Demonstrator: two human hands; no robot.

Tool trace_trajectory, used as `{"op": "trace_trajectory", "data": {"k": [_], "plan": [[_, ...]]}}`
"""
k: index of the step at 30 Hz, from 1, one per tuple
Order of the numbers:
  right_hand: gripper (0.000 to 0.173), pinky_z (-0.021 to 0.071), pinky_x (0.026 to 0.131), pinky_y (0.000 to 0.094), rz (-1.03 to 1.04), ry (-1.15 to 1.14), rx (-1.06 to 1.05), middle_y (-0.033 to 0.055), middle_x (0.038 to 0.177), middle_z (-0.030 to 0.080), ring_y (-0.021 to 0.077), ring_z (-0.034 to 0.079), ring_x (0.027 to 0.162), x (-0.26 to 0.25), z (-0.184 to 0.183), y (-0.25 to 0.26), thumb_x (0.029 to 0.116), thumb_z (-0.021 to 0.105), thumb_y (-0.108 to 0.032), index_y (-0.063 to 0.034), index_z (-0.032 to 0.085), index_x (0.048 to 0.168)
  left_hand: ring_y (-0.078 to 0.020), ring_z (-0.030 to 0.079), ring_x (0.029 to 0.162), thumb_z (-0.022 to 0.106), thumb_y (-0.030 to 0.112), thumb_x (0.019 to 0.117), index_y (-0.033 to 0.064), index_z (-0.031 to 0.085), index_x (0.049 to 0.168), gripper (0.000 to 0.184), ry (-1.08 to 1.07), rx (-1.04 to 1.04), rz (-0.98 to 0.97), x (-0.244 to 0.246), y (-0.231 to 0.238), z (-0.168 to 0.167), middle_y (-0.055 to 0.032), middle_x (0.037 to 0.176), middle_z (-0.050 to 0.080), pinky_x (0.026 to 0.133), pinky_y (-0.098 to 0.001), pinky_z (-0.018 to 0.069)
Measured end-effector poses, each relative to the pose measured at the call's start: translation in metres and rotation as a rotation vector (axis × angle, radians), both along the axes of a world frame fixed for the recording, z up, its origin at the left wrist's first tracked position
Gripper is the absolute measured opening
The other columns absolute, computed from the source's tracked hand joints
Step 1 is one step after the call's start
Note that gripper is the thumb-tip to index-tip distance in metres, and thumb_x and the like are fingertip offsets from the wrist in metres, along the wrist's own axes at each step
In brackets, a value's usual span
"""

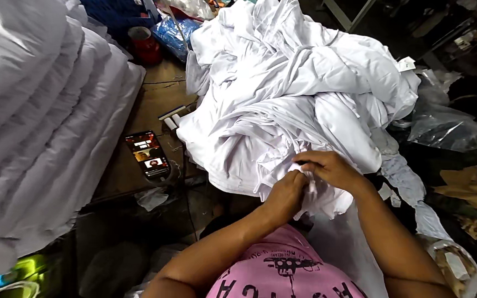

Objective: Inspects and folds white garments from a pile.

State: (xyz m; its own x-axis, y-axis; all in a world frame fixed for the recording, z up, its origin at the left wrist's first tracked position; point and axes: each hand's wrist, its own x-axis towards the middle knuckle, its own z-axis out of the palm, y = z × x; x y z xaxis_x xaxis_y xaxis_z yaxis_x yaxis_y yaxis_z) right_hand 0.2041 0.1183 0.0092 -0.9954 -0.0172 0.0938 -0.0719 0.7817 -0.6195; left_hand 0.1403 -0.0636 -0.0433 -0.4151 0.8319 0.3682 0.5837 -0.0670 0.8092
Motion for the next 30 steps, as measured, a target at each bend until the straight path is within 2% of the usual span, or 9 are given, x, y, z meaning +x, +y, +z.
{"op": "trace_trajectory", "data": {"k": [4, 9, 10, 13, 17, 19, 23, 26, 30], "plan": [[0.03, 0.057, 0.087, 0.0418, 0.006, -0.106, 0.106, 0.0201, 0.1, 0.074, 0.0283, 0.072, 0.091, 0.008, -0.001, 0.011, 0.1044, 0.052, -0.015, 0.0059, 0.072, 0.111, -0.0266, 0.072, 0.087, 0.062, -0.001, 0.0917, -0.0076, 0.07, 0.1, 0.013, -0.144, 0.079, -0.121, -0.01, 0.002, 0.005, -0.0198, 0.095, 0.071, 0.083, -0.0362, 0.0582], [0.026, 0.0572, 0.088, 0.0458, -0.121, -0.057, 0.189, 0.0215, 0.105, 0.072, 0.0311, 0.071, 0.094, 0.015, 0.003, 0.026, 0.1011, 0.06, -0.015, 0.0068, 0.07, 0.112, -0.0412, 0.061, 0.119, 0.069, 0.019, 0.0957, -0.0067, 0.061, 0.129, 0.043, -0.054, -0.079, 0.218, -0.053, 0.021, -0.004, -0.0259, 0.126, 0.064, 0.101, -0.0557, 0.049], [0.026, 0.0572, 0.088, 0.0463, -0.138, -0.05, 0.201, 0.0217, 0.105, 0.072, 0.0315, 0.071, 0.094, 0.015, 0.004, 0.027, 0.1009, 0.06, -0.014, 0.007, 0.07, 0.112, -0.0419, 0.061, 0.117, 0.069, 0.017, 0.096, -0.0073, 0.06, 0.131, 0.043, -0.075, -0.139, 0.211, -0.061, 0.024, -0.01, -0.0268, 0.124, 0.064, 0.1, -0.0566, 0.0491], [0.027, 0.0565, 0.091, 0.0494, -0.166, -0.01, 0.247, 0.0233, 0.106, 0.072, 0.0351, 0.071, 0.098, 0.015, 0.006, 0.034, 0.1003, 0.061, -0.014, 0.0077, 0.07, 0.113, -0.032, 0.069, 0.081, 0.057, 0.009, 0.1013, -0.0079, 0.069, 0.109, 0.022, -0.166, -0.245, 0.194, -0.078, 0.012, -0.018, -0.0214, 0.088, 0.07, 0.079, -0.0489, 0.055], [0.025, 0.0569, 0.09, 0.0509, -0.196, 0.023, 0.316, 0.0222, 0.104, 0.072, 0.0361, 0.072, 0.098, 0.016, 0.001, 0.032, 0.0994, 0.062, -0.013, 0.0065, 0.071, 0.113, -0.0399, 0.07, 0.094, 0.054, 0.009, 0.1031, -0.0046, 0.07, 0.112, 0.023, -0.095, -0.383, 0.387, -0.088, -0.016, -0.018, -0.0236, 0.098, 0.072, 0.086, -0.0584, 0.054], [0.025, 0.0572, 0.088, 0.0538, -0.224, 0.027, 0.34, 0.0225, 0.103, 0.072, 0.0374, 0.072, 0.096, 0.012, -0.004, 0.025, 0.0993, 0.063, -0.012, 0.006, 0.071, 0.114, -0.0405, 0.068, 0.099, 0.06, 0.003, 0.097, -0.0054, 0.071, 0.109, 0.019, 0.089, -0.207, 0.44, -0.078, -0.011, -0.014, -0.0234, 0.101, 0.07, 0.086, -0.0552, 0.055], [0.022, 0.0581, 0.082, 0.0558, -0.291, 0.068, 0.383, 0.0226, 0.1, 0.072, 0.0386, 0.072, 0.092, 0.003, -0.009, 0.01, 0.0999, 0.062, -0.011, 0.0054, 0.071, 0.111, -0.0365, 0.069, 0.085, 0.066, 0.019, 0.0942, -0.0022, 0.073, 0.088, 0.023, 0.373, -0.078, 0.338, -0.046, 0.035, -0.009, -0.0186, 0.085, 0.069, 0.072, -0.0485, 0.0563], [0.021, 0.0582, 0.081, 0.0568, -0.341, 0.099, 0.425, 0.0237, 0.098, 0.072, 0.0407, 0.072, 0.091, 0.003, -0.013, 0.001, 0.0998, 0.061, -0.01, 0.0063, 0.071, 0.109, -0.0429, 0.067, 0.105, 0.059, 0.023, 0.1025, -0.0087, 0.068, 0.107, 0.034, 0.281, -0.423, 0.261, -0.053, 0.063, -0.018, -0.0264, 0.106, 0.069, 0.087, -0.0546, 0.0539], [0.021, 0.0593, 0.076, 0.054, -0.339, 0.139, 0.596, 0.0235, 0.092, 0.071, 0.0418, 0.072, 0.087, 0.009, -0.019, -0.008, 0.0983, 0.063, -0.012, 0.0061, 0.071, 0.108, -0.036, 0.069, 0.104, 0.06, 0.013, 0.1005, -0.0052, 0.072, 0.105, 0.023, -0.081, -0.347, 0.16, -0.062, 0.051, -0.007, -0.0216, 0.105, 0.071, 0.094, -0.0533, 0.0531]]}}
